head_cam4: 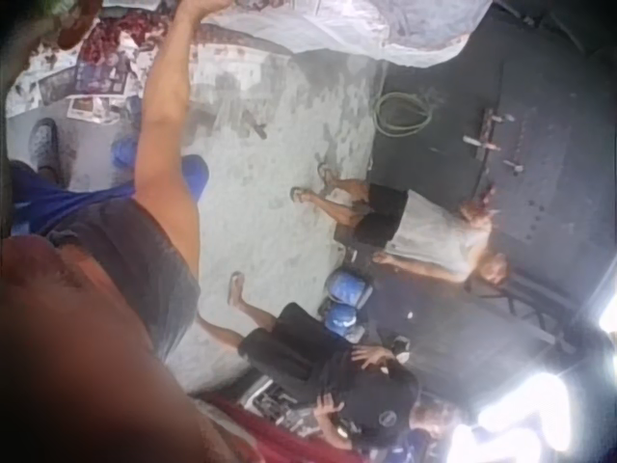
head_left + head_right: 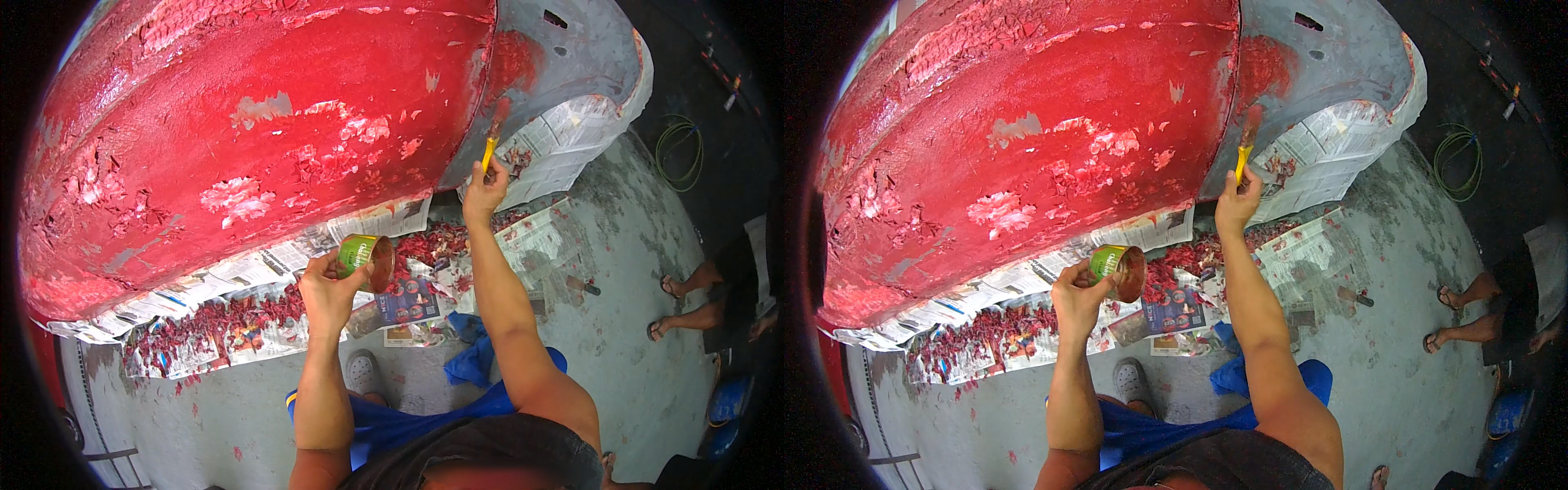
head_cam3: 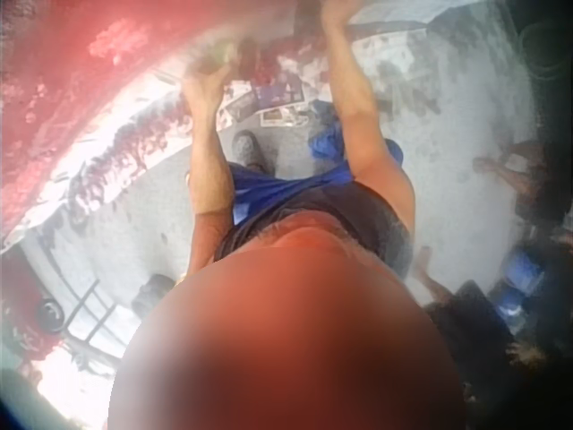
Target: The person paints the side of a car with red paint using a yellow-handled brush. They repeatedly dip the brush into a small paint can and apply paint to the car panel, which is partially covered with newspaper.
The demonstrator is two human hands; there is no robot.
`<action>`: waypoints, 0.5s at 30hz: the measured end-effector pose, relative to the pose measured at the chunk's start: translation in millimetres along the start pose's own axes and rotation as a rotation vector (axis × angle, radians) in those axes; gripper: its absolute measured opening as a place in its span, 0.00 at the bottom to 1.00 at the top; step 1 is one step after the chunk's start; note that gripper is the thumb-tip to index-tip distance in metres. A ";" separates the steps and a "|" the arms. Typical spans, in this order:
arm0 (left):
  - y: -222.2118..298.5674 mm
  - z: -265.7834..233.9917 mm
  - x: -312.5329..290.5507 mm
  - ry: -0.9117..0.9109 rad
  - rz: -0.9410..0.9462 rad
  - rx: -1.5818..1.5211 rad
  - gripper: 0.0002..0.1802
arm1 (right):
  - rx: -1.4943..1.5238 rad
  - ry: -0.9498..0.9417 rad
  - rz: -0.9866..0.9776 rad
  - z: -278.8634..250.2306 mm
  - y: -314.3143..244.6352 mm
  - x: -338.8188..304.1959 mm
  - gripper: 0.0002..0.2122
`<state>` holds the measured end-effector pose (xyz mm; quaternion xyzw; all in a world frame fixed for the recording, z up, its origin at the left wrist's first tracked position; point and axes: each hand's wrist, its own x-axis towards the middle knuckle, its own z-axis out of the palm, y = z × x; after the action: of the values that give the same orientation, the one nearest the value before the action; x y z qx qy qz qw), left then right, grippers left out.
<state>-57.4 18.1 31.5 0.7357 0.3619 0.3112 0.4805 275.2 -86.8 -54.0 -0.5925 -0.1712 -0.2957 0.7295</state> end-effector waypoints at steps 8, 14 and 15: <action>-6.5 2.8 2.3 -0.010 0.003 -0.014 0.33 | -0.234 0.041 -0.045 11.7 20.8 1.9 0.14; -6.5 5.7 1.0 0.001 0.014 0.034 0.35 | -0.397 -0.013 -0.131 -5.2 6.7 -5.8 0.12; -5.7 6.0 0.9 -0.007 0.006 0.024 0.35 | -0.393 -0.022 -0.138 -8.1 5.2 -7.3 0.11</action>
<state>-53.4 17.4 24.2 0.7437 0.3618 0.3055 0.4718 272.1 -92.3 -64.3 -0.7136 -0.1582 -0.3663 0.5759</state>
